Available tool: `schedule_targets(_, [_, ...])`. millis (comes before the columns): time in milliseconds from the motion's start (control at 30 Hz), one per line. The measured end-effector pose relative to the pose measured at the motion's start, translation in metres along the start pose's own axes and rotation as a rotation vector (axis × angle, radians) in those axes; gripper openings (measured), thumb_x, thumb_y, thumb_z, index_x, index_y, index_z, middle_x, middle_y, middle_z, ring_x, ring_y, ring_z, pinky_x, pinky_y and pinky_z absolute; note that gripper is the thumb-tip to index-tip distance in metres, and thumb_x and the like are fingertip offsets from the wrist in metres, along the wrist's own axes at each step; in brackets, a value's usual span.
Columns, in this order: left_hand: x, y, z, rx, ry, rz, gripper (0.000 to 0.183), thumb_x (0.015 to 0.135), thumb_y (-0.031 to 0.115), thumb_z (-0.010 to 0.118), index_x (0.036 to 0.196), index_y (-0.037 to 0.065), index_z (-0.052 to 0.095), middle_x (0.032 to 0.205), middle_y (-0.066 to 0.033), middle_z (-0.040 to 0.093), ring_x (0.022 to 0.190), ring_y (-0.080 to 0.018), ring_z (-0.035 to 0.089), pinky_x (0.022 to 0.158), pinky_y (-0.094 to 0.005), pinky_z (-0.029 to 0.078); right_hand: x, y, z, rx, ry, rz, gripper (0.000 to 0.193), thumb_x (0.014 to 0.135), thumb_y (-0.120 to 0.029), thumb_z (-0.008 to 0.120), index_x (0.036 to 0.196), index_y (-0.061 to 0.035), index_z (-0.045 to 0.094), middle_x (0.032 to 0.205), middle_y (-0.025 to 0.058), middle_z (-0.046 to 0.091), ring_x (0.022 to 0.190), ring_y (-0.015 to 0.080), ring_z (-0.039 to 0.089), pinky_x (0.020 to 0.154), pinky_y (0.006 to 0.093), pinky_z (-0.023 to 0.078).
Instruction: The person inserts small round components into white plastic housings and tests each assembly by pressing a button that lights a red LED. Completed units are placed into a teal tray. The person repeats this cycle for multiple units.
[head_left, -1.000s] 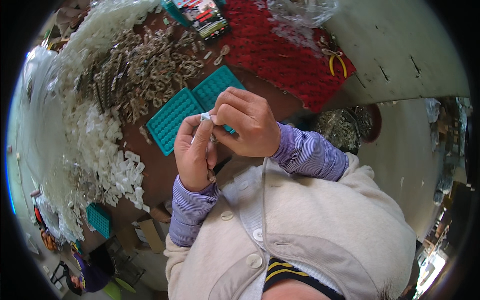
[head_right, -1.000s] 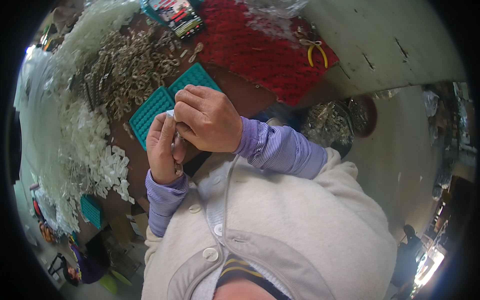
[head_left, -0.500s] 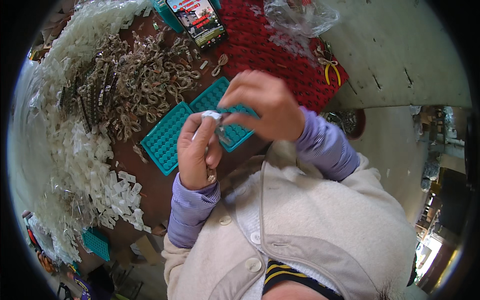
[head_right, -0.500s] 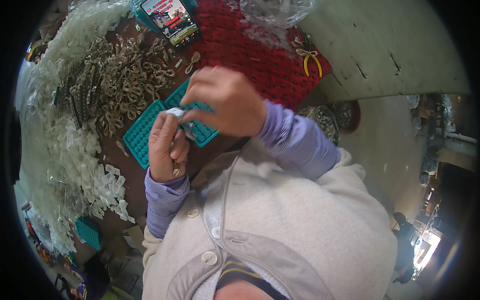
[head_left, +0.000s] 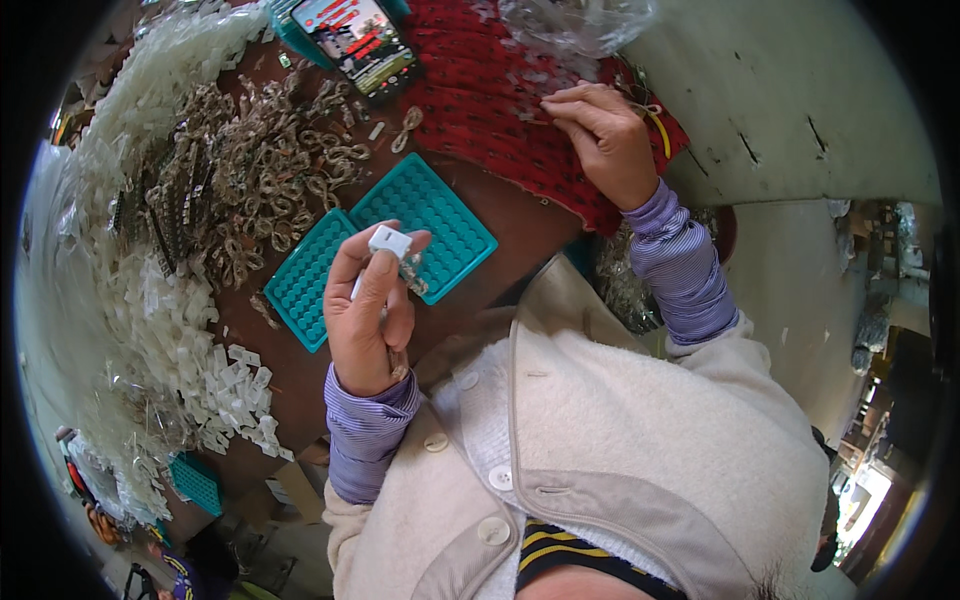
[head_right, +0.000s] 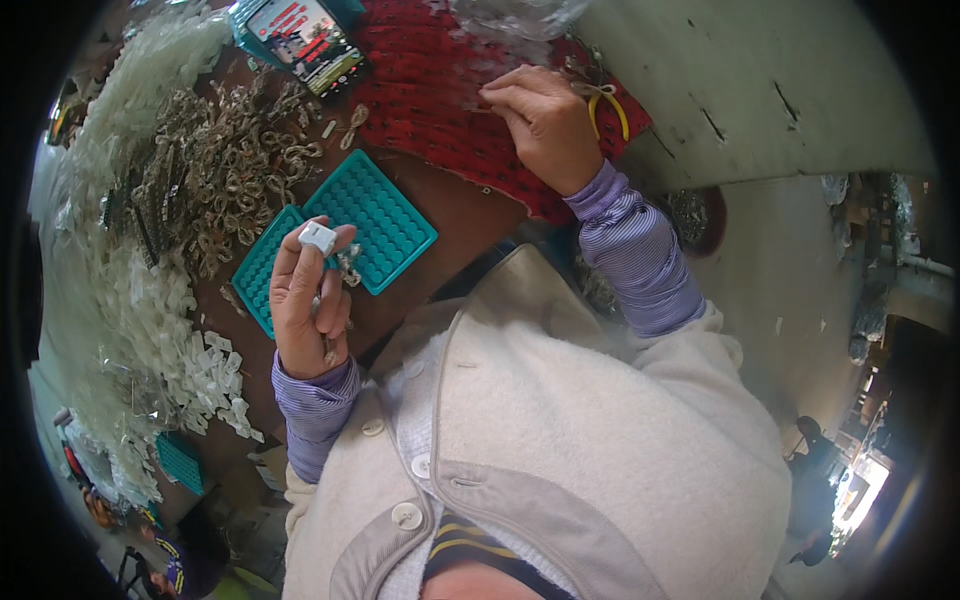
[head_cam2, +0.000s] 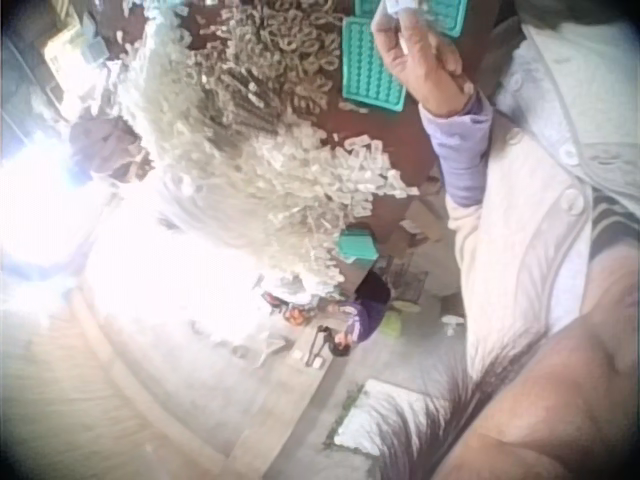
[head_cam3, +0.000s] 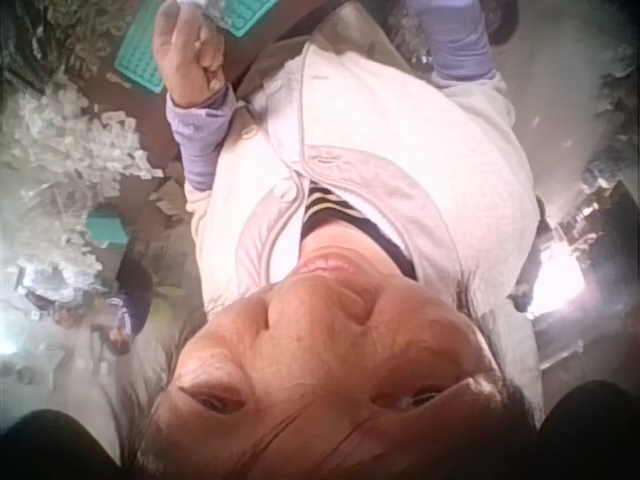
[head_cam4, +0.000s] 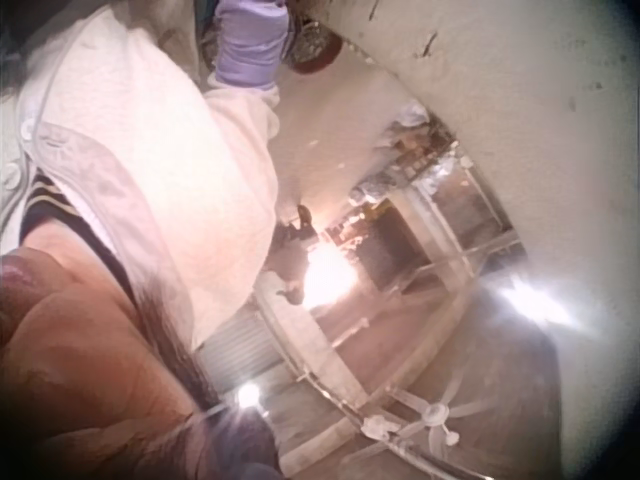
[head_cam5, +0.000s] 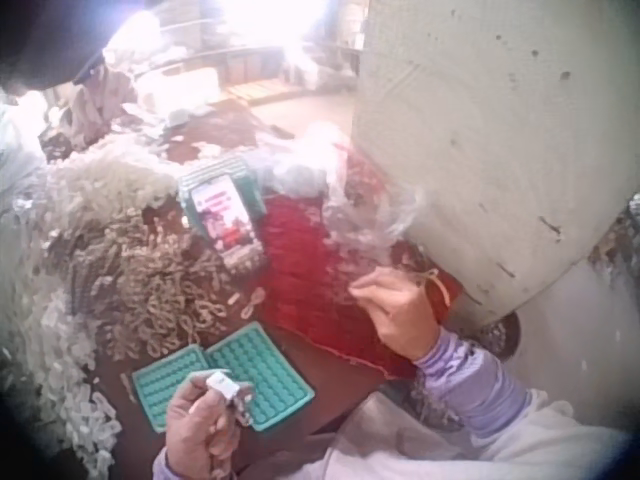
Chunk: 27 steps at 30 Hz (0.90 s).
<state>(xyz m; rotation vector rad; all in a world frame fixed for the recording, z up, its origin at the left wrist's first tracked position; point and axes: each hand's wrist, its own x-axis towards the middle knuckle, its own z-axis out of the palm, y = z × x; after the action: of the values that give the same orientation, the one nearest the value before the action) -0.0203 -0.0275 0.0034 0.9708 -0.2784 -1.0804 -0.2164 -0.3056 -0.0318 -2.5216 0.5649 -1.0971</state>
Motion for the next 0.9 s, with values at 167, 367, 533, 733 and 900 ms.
schedule_targets(167, [-0.003, -0.010, 0.025, 0.088, -0.048, -0.088, 0.035, 0.110, 0.013, 0.060, 0.142, -0.001, 0.062, 0.117, -0.0219, 0.078, 0.043, 0.0012, 0.035, 0.039, -0.0174, 0.026, 0.000, -0.004, -0.017, -0.056, 0.057, 0.033, 0.006, 0.084, -0.007, 0.080, 0.089, -0.0046, 0.077, 0.088, 0.0085, 0.070, 0.089, 0.0304, 0.067, 0.081, 0.0433, 0.052])
schedule_targets(367, [-0.013, -0.005, 0.023, 0.114, -0.043, -0.032, 0.034, 0.110, 0.013, 0.060, 0.141, -0.001, 0.062, 0.116, -0.0211, 0.078, 0.043, 0.0011, 0.036, 0.040, -0.0178, 0.027, 0.000, -0.014, 0.017, -0.150, -0.066, -0.051, 0.011, 0.086, -0.017, 0.081, 0.092, -0.0091, 0.077, 0.091, 0.0038, 0.068, 0.094, 0.0291, 0.064, 0.088, 0.0450, 0.048])
schedule_targets(533, [-0.019, -0.002, 0.010, 0.139, -0.047, 0.013, 0.032, 0.109, 0.012, 0.063, 0.138, -0.001, 0.064, 0.114, -0.0183, 0.079, 0.045, 0.0010, 0.038, 0.041, -0.0174, 0.028, 0.004, -0.034, 0.022, -0.220, -0.148, -0.014, 0.013, 0.091, -0.008, 0.077, 0.104, -0.0048, 0.076, 0.092, 0.0046, 0.070, 0.090, 0.0239, 0.067, 0.086, 0.0397, 0.052])
schedule_targets(733, [-0.013, 0.005, 0.016, 0.423, -0.098, 0.082, 0.034, 0.104, 0.005, 0.068, 0.138, 0.001, 0.065, 0.108, -0.0090, 0.078, 0.050, 0.0026, 0.042, 0.044, -0.0158, 0.032, 0.002, -0.103, 0.014, 0.781, -0.209, 0.452, 0.013, 0.098, 0.000, 0.071, 0.111, 0.0010, 0.073, 0.100, 0.0059, 0.076, 0.096, 0.0123, 0.073, 0.084, 0.0280, 0.058])
schedule_targets(900, [-0.013, 0.007, 0.026, 0.592, -0.130, 0.143, 0.040, 0.096, 0.003, 0.081, 0.133, 0.006, 0.069, 0.103, 0.0000, 0.073, 0.061, 0.0016, 0.051, 0.051, -0.0172, 0.039, 0.004, -0.135, 0.012, 1.014, -0.332, 0.495, 0.023, 0.099, 0.001, 0.072, 0.122, 0.0039, 0.066, 0.107, 0.0073, 0.074, 0.098, 0.0113, 0.072, 0.086, 0.0265, 0.059])
